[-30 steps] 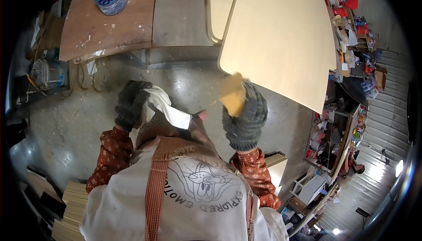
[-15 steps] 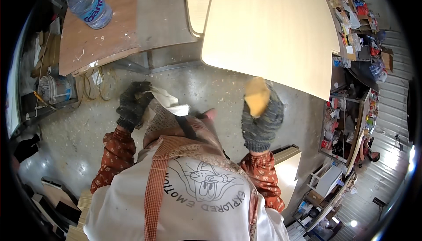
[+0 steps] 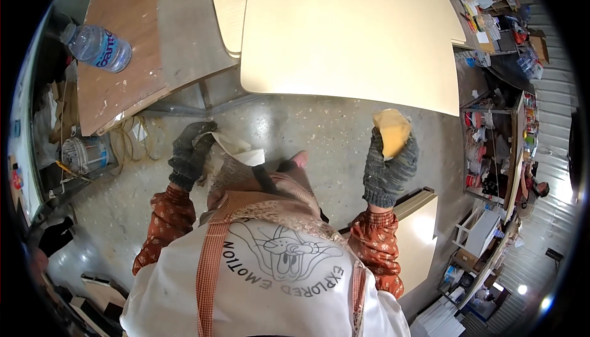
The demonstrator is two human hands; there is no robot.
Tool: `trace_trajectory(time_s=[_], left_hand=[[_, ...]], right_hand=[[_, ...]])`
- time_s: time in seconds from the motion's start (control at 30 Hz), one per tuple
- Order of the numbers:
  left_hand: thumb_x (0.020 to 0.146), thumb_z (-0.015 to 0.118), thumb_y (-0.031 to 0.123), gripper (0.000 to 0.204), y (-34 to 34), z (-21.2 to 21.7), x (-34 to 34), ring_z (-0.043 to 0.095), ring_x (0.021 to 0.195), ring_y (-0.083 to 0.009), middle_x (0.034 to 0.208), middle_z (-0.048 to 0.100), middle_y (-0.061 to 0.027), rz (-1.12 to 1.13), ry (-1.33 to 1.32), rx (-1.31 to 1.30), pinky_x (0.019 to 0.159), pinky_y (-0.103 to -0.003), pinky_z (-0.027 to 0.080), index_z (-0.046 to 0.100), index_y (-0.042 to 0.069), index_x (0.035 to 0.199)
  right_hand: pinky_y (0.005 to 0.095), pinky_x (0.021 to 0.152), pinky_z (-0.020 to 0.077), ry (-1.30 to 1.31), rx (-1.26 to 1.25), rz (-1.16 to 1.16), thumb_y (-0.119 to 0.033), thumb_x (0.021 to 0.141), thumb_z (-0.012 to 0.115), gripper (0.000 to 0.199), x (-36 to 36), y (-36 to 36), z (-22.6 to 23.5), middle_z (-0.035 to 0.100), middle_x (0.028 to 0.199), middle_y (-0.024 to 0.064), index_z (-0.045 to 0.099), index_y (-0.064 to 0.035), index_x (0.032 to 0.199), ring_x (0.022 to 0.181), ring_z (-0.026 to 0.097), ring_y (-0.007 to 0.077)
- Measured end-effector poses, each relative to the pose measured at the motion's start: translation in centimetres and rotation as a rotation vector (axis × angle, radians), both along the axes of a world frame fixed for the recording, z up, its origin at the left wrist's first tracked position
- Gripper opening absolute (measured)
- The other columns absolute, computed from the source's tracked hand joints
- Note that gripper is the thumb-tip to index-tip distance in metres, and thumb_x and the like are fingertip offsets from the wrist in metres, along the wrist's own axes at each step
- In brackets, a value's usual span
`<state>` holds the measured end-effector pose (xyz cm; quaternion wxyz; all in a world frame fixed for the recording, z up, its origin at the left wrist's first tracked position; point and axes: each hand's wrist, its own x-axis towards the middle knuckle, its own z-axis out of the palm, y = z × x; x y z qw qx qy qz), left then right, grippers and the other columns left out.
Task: The person sands the surface of a wooden board using a sanding block by hand and then wipes the dust away with a cloth.
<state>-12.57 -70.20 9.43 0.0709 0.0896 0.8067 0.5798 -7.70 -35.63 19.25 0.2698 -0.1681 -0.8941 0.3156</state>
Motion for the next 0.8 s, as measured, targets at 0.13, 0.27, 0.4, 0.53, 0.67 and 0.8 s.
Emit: trace_trajectory(time_s=[0.13, 0.27, 0.4, 0.53, 0.67, 0.8], left_hand=[[0.085, 0.057, 0.010, 0.025, 1.8, 0.1, -0.4, 0.059, 0.097, -0.0197, 0.105, 0.063, -0.0103, -0.039, -0.040, 0.040, 0.086, -0.032, 0.047, 0.062, 0.002, 0.108], [0.085, 0.057, 0.011, 0.024, 4.2, 2.4, -1.0, 0.059, 0.097, -0.0202, 0.104, 0.063, -0.0102, -0.081, -0.078, 0.010, 0.086, -0.033, 0.046, 0.063, 0.002, 0.107], [0.085, 0.058, 0.013, 0.024, 3.5, 1.5, -0.3, 0.060, 0.097, -0.0208, 0.104, 0.064, -0.0101, -0.064, -0.022, -0.115, 0.086, -0.033, 0.046, 0.063, 0.003, 0.107], [0.086, 0.057, 0.015, 0.025, 3.9, 0.0, 0.3, 0.060, 0.097, -0.0219, 0.105, 0.065, -0.0102, -0.033, -0.096, -0.027, 0.086, -0.033, 0.046, 0.064, 0.004, 0.107], [0.087, 0.057, 0.016, 0.025, 5.8, 1.0, -0.2, 0.060, 0.098, -0.0225, 0.105, 0.064, -0.0108, -0.082, -0.134, 0.011, 0.086, -0.034, 0.046, 0.064, 0.004, 0.107], [0.086, 0.058, 0.014, 0.023, 5.7, 0.6, -0.4, 0.060, 0.097, -0.0224, 0.105, 0.064, -0.0112, -0.105, -0.025, -0.072, 0.086, -0.033, 0.047, 0.064, 0.003, 0.106]], right_hand=[[0.0406, 0.094, 0.0430, 0.023, 0.139, 0.306, -0.015, 0.077, 0.066, 0.050, -0.9, -2.9, 0.1, 0.057, 0.114, 0.0142, 0.049, -0.0026, 0.122, 0.109, 0.054, 0.0277], [0.0430, 0.095, 0.0407, 0.000, 0.332, 0.352, -0.011, 0.073, 0.066, 0.051, -2.2, -4.6, -0.2, 0.056, 0.115, 0.0158, 0.050, -0.0026, 0.120, 0.107, 0.053, 0.0312], [0.0354, 0.087, 0.0478, 0.070, 0.002, 0.189, -0.007, 0.080, 0.061, 0.039, -0.1, 1.3, -0.7, 0.060, 0.108, 0.0143, 0.052, -0.0006, 0.118, 0.098, 0.059, 0.0237], [0.0354, 0.090, 0.0449, 0.111, -0.198, 0.200, -0.010, 0.083, 0.058, 0.038, 0.1, 1.7, -0.1, 0.058, 0.109, 0.0127, 0.051, -0.0012, 0.120, 0.102, 0.057, 0.0236], [0.0374, 0.082, 0.0484, 0.108, 0.409, 0.206, -0.010, 0.074, 0.068, 0.043, -1.5, 0.2, 1.1, 0.060, 0.104, 0.0161, 0.055, -0.0009, 0.114, 0.093, 0.060, 0.0301], [0.0370, 0.077, 0.0498, 0.055, 0.328, 0.036, -0.012, 0.074, 0.071, 0.040, 0.1, 6.3, -0.5, 0.062, 0.097, 0.0158, 0.057, -0.0002, 0.110, 0.087, 0.061, 0.0305]])
